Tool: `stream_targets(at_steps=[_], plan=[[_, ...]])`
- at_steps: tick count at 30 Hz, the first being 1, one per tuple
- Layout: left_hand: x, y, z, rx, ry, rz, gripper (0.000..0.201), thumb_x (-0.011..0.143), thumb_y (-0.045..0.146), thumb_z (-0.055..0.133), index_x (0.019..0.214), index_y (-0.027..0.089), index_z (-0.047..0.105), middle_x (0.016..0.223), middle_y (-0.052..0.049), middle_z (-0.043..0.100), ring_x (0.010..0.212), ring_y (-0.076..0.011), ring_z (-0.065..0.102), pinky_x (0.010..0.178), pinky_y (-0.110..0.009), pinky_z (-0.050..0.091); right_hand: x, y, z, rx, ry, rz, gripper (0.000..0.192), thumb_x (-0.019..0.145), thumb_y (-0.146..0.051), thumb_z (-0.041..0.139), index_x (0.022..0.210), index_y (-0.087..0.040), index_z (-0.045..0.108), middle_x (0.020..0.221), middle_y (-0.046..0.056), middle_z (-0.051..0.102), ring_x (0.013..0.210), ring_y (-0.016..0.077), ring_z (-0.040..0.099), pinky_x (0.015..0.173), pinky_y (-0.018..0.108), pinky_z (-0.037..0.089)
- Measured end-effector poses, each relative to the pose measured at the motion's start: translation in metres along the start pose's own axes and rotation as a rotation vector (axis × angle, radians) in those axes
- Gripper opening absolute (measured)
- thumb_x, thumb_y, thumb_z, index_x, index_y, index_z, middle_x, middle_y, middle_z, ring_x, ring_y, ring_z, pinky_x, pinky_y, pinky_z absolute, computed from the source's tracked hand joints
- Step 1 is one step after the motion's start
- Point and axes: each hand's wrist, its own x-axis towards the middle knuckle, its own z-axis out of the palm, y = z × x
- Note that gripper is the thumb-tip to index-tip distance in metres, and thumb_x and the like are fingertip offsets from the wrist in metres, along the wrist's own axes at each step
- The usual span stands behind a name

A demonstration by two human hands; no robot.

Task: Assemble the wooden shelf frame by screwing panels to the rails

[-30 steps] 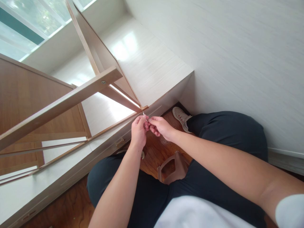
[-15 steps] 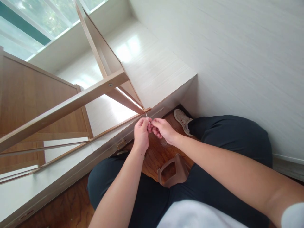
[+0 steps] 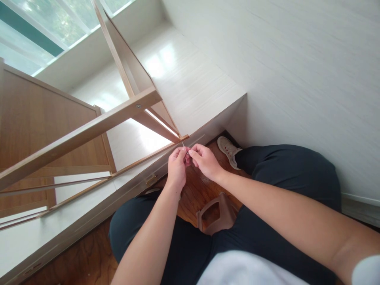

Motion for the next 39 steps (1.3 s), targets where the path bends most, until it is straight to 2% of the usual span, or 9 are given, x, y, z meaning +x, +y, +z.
stream_targets(at_steps=[7, 13, 19, 25, 30, 33, 39], plan=[[0.000, 0.006, 0.001, -0.103, -0.022, -0.095, 0.029, 0.075, 0.034, 0.087, 0.078, 0.016, 0.064, 0.066, 0.003, 0.052, 0.055, -0.0089, 0.049, 0.052, -0.018, 0.043, -0.004, -0.003, -0.004, -0.258, 0.008, -0.135, 0.021, 0.099, -0.039, 0.055, 0.087, -0.023, 0.061, 0.077, 0.001, 0.071, 0.073, 0.0168, 0.067, 0.069, 0.026, 0.050], [0.000, 0.010, 0.002, -0.117, -0.030, -0.136, 0.032, 0.074, 0.037, 0.088, 0.080, 0.015, 0.066, 0.068, 0.002, 0.055, 0.056, -0.0092, 0.051, 0.051, -0.019, 0.044, -0.005, -0.009, -0.007, -0.446, 0.025, -0.177, 0.017, 0.099, -0.036, 0.057, 0.087, -0.024, 0.060, 0.077, 0.001, 0.072, 0.072, 0.0191, 0.068, 0.070, 0.028, 0.049], [0.001, 0.008, 0.001, -0.100, -0.036, -0.110, 0.031, 0.076, 0.038, 0.087, 0.079, 0.015, 0.067, 0.064, 0.002, 0.051, 0.055, -0.0099, 0.049, 0.052, -0.019, 0.043, -0.003, -0.009, -0.007, -0.459, 0.036, -0.165, 0.018, 0.099, -0.037, 0.056, 0.088, -0.024, 0.062, 0.077, 0.001, 0.072, 0.074, 0.0189, 0.069, 0.070, 0.027, 0.048], [0.001, 0.007, 0.001, -0.096, -0.007, -0.087, 0.028, 0.075, 0.034, 0.086, 0.081, 0.013, 0.070, 0.062, 0.004, 0.050, 0.052, -0.0078, 0.043, 0.050, -0.018, 0.040, -0.002, -0.006, -0.005, -0.389, 0.035, -0.154, 0.024, 0.101, -0.037, 0.052, 0.086, -0.022, 0.064, 0.078, 0.001, 0.072, 0.073, 0.0170, 0.067, 0.070, 0.026, 0.047], [0.001, 0.007, 0.001, -0.072, 0.005, -0.069, 0.026, 0.073, 0.033, 0.085, 0.083, 0.014, 0.070, 0.060, 0.004, 0.049, 0.051, -0.0092, 0.044, 0.049, -0.019, 0.041, -0.001, 0.000, -0.002, -0.179, 0.007, -0.101, 0.027, 0.100, -0.036, 0.049, 0.080, -0.021, 0.059, 0.059, -0.004, 0.058, 0.058, 0.0129, 0.056, 0.061, 0.024, 0.044], [0.002, 0.007, 0.000, -0.048, 0.008, -0.069, 0.025, 0.073, 0.034, 0.084, 0.082, 0.014, 0.070, 0.060, 0.004, 0.050, 0.050, -0.0103, 0.044, 0.046, -0.021, 0.042, 0.001, 0.003, 0.000, -0.055, -0.035, -0.024, 0.025, 0.099, -0.034, 0.048, 0.079, -0.021, 0.056, 0.052, -0.007, 0.052, 0.050, 0.0106, 0.048, 0.054, 0.022, 0.040], [0.004, 0.002, -0.002, -0.027, 0.011, -0.046, 0.024, 0.076, 0.034, 0.081, 0.084, 0.015, 0.070, 0.062, 0.005, 0.047, 0.051, -0.0109, 0.045, 0.043, -0.022, 0.042, 0.008, 0.002, -0.002, 0.142, -0.177, 0.216, 0.026, 0.099, -0.036, 0.047, 0.080, -0.020, 0.052, 0.051, -0.006, 0.053, 0.040, 0.0080, 0.042, 0.039, 0.018, 0.030]])
